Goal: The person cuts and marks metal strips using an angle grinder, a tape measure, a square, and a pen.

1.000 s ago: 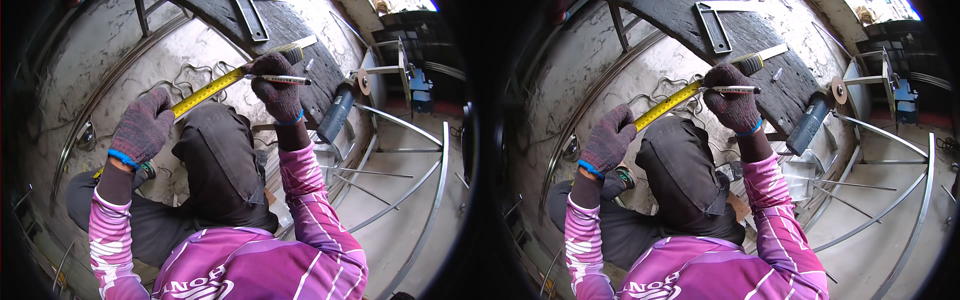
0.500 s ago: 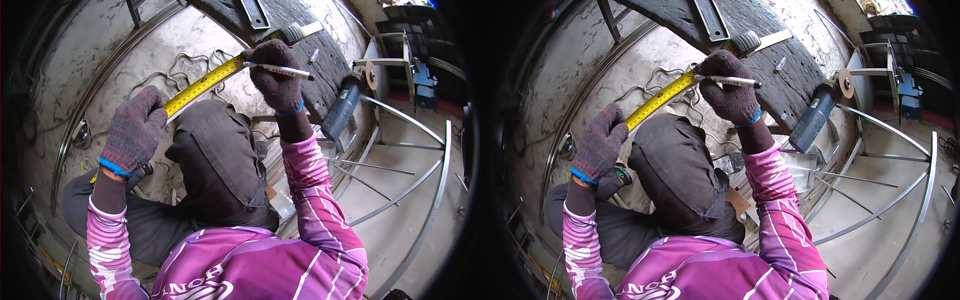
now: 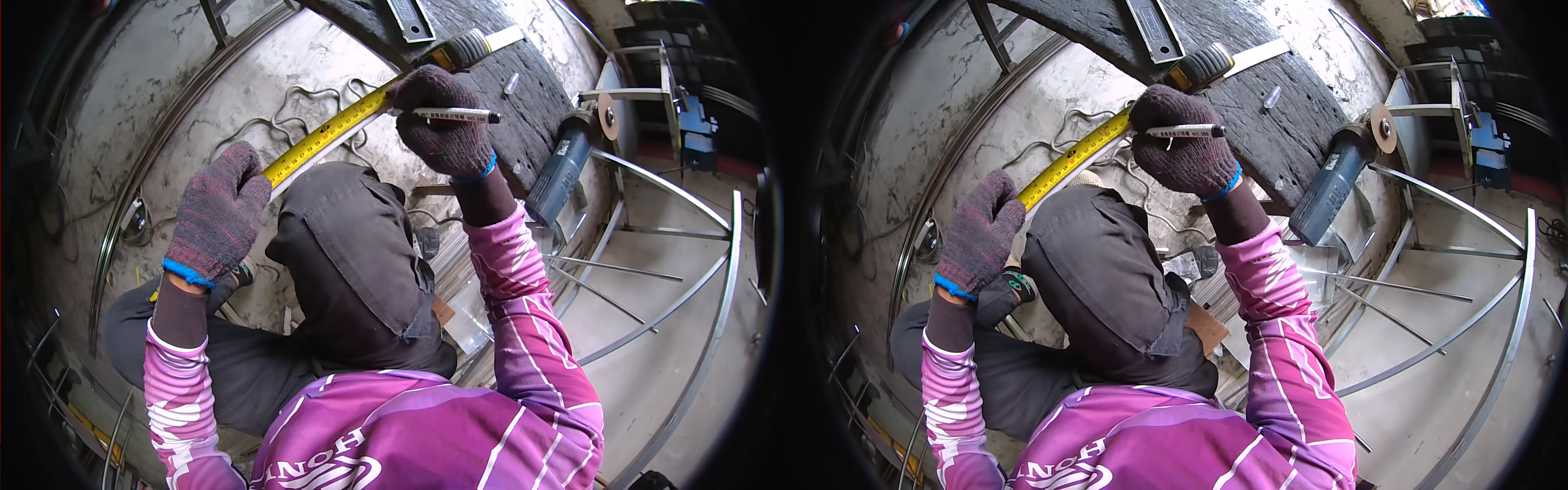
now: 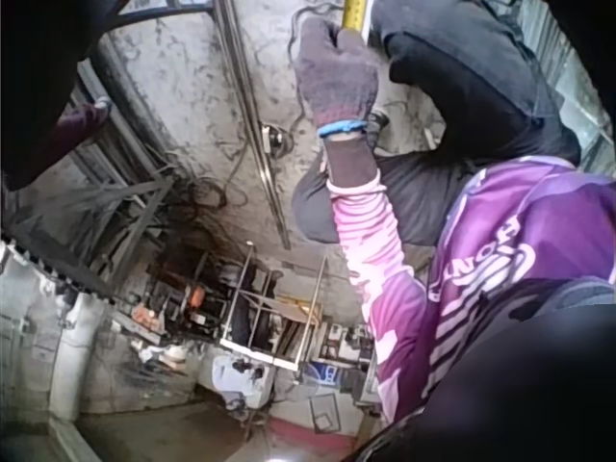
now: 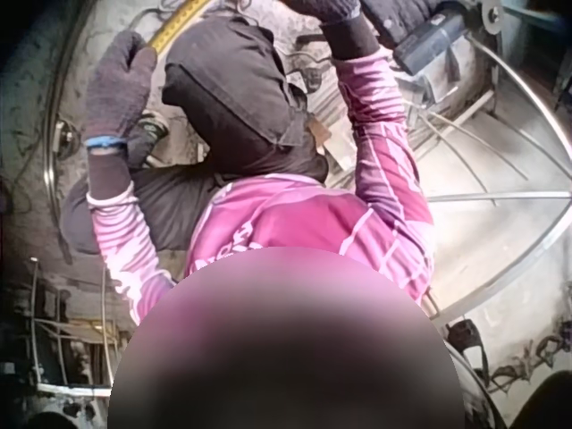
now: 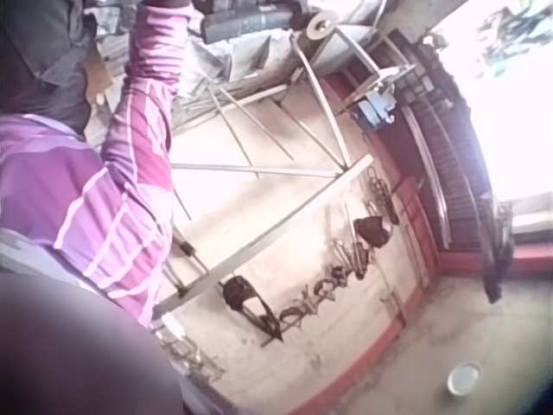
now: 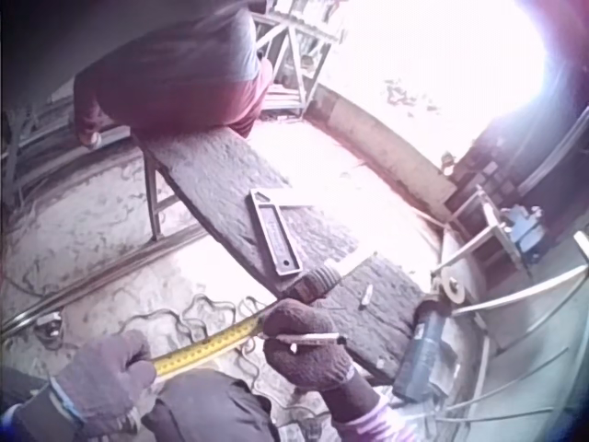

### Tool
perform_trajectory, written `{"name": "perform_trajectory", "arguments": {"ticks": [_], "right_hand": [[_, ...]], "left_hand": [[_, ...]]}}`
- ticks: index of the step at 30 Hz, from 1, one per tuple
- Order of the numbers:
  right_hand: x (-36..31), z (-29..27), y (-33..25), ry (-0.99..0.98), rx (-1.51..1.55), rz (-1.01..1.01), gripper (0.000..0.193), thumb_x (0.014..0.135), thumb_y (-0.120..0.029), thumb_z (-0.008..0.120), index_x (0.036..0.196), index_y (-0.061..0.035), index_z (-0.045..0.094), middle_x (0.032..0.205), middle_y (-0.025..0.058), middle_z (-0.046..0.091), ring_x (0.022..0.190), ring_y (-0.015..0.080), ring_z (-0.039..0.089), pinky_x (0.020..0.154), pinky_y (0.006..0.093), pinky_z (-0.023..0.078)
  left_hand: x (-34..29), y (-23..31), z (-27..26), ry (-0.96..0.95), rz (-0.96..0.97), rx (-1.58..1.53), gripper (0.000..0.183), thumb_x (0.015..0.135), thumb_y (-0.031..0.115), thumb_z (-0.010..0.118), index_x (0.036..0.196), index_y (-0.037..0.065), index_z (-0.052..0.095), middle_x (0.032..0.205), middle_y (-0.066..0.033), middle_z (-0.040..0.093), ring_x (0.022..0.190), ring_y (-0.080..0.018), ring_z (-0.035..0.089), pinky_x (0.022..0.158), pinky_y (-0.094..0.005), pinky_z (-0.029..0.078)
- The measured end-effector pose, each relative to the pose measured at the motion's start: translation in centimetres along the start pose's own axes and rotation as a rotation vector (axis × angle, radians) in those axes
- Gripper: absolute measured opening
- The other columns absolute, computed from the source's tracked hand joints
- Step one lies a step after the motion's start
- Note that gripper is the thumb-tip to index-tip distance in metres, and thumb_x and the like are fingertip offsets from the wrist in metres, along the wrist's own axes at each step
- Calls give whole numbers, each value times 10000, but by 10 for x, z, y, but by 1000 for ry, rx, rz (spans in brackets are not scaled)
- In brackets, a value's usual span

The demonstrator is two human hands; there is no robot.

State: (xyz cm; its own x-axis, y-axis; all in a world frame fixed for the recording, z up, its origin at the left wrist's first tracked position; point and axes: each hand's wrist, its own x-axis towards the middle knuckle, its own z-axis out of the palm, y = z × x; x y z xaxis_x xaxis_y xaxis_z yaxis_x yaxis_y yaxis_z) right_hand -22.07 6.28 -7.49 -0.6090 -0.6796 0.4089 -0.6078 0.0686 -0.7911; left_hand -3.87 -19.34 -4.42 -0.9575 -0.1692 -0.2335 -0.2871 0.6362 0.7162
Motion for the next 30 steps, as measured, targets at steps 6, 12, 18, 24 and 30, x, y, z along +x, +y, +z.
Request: {"name": "perform_trajectory", "arguments": {"ticks": [6, 12, 18, 24, 30], "right_hand": [[-2, 1, 2, 12, -71, 17, 202, 712, -89, 733, 877, -41, 627, 819, 135, 617, 729, 331, 653, 665, 377, 535], [-1, 2, 5, 7, -73, -4, 208, 704, -106, 739, 860, -41, 618, 796, 137, 599, 698, 336, 638, 638, 381, 525], [-1, -2, 0, -68, -115, 24, 168, 743, -21, 717, 881, -23, 620, 898, 101, 691, 794, 224, 693, 734, 332, 554], [-1, 3, 4, 6, -86, -26, 210, 700, -107, 749, 847, -44, 612, 775, 123, 592, 662, 326, 623, 614, 374, 517], [-1, 4, 5, -2, -102, -29, 212, 703, -119, 754, 850, -55, 615, 778, 121, 590, 668, 327, 622, 619, 374, 516]], "left_hand": [[0, -2, 1, -8, 4, -3, 122, 940, 106, 633, 985, 2, 590, 787, -137, 623, 724, -196, 627, 684, -350, 508], [1, -4, 2, -17, -10, -12, 118, 937, 96, 636, 979, -3, 588, 788, -124, 619, 732, -163, 617, 680, -338, 506], [1, -3, 2, -20, -12, -18, 119, 936, 87, 638, 993, -10, 599, 801, -125, 631, 746, -169, 627, 694, -335, 515], [0, 0, 2, -5, 4, -23, 128, 933, 90, 642, 1000, -12, 606, 811, -133, 643, 747, -175, 634, 693, -339, 517], [1, -2, 3, -8, 0, -6, 136, 928, 97, 647, 1000, -12, 606, 803, -138, 638, 736, -180, 633, 683, -341, 513]]}}
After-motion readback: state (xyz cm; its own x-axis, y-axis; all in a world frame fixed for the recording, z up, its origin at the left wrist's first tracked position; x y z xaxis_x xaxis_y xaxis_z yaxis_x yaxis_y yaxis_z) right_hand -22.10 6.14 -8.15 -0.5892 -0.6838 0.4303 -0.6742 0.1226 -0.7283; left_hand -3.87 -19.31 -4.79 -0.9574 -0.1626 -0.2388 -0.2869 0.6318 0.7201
